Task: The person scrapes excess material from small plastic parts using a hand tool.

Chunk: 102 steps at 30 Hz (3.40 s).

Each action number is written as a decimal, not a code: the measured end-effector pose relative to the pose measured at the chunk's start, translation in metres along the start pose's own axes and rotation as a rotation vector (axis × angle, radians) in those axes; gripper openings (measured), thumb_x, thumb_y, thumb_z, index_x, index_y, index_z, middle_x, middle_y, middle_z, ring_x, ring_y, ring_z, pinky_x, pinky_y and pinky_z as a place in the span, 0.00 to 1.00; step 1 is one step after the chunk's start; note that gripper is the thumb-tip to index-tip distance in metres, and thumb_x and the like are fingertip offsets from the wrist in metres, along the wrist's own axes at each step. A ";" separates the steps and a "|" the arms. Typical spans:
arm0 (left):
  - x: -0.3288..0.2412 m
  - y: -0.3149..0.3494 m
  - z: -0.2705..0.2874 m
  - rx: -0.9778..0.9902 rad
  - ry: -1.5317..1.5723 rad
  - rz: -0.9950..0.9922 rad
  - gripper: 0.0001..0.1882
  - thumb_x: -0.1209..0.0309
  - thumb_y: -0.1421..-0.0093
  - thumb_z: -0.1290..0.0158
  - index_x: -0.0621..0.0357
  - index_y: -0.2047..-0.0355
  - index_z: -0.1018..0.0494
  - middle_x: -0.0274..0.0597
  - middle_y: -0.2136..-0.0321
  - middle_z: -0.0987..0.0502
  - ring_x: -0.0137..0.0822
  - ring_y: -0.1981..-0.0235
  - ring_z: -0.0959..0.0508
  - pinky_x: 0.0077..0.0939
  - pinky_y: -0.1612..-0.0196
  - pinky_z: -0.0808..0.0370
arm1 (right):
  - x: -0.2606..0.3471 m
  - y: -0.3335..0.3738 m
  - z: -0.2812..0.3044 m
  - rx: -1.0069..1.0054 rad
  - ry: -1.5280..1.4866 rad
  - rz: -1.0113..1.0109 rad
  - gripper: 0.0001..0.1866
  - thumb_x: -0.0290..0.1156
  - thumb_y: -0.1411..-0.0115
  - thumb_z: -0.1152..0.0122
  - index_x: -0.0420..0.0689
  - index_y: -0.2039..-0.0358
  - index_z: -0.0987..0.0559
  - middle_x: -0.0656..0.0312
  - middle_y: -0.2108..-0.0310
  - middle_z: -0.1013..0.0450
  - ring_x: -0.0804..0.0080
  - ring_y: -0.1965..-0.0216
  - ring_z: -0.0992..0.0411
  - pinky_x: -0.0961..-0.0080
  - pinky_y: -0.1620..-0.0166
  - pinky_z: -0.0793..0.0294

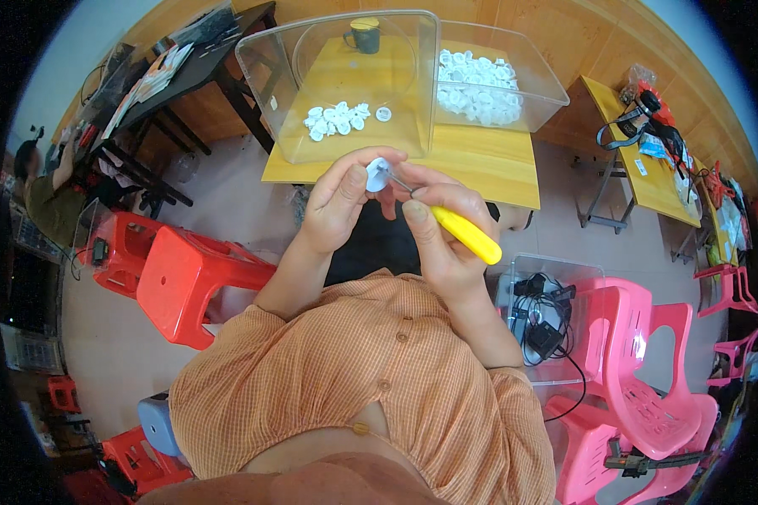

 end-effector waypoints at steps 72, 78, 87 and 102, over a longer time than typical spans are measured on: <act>0.018 0.000 0.001 -0.136 0.318 0.223 0.24 0.58 0.31 0.69 0.67 0.55 0.33 0.40 0.71 0.27 0.21 0.78 0.37 0.15 0.79 0.36 | -0.028 0.004 0.005 -0.026 -0.139 -0.082 0.05 0.20 0.41 0.46 0.36 0.64 0.31 0.44 0.60 0.27 0.62 0.60 0.25 0.68 0.53 0.26; 0.016 -0.001 -0.001 -0.145 0.331 0.225 0.24 0.57 0.31 0.69 0.66 0.55 0.33 0.38 0.72 0.28 0.21 0.78 0.36 0.16 0.79 0.36 | -0.026 0.002 0.004 -0.013 -0.143 -0.073 0.06 0.20 0.41 0.46 0.36 0.64 0.31 0.45 0.61 0.27 0.63 0.60 0.25 0.68 0.53 0.26; 0.016 -0.008 0.002 -0.047 0.473 0.160 0.24 0.56 0.33 0.62 0.65 0.49 0.37 0.43 0.66 0.28 0.26 0.71 0.31 0.18 0.73 0.32 | -0.023 -0.009 0.018 -0.187 -0.306 -0.117 0.06 0.23 0.40 0.46 0.37 0.64 0.31 0.45 0.62 0.27 0.58 0.61 0.25 0.64 0.57 0.22; 0.014 -0.010 0.008 -0.052 0.456 0.070 0.21 0.67 0.37 0.53 0.65 0.46 0.38 0.55 0.54 0.29 0.32 0.63 0.25 0.21 0.62 0.26 | -0.012 -0.005 0.011 -0.073 -0.125 -0.025 0.06 0.21 0.42 0.44 0.36 0.64 0.30 0.44 0.60 0.28 0.62 0.60 0.26 0.67 0.53 0.25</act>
Point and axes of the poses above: each hand's wrist, its own y-axis away from the middle knuckle, its own z-axis out of the back of the hand, x = y × z, the point moved 6 cm from there along -y, towards the middle knuckle
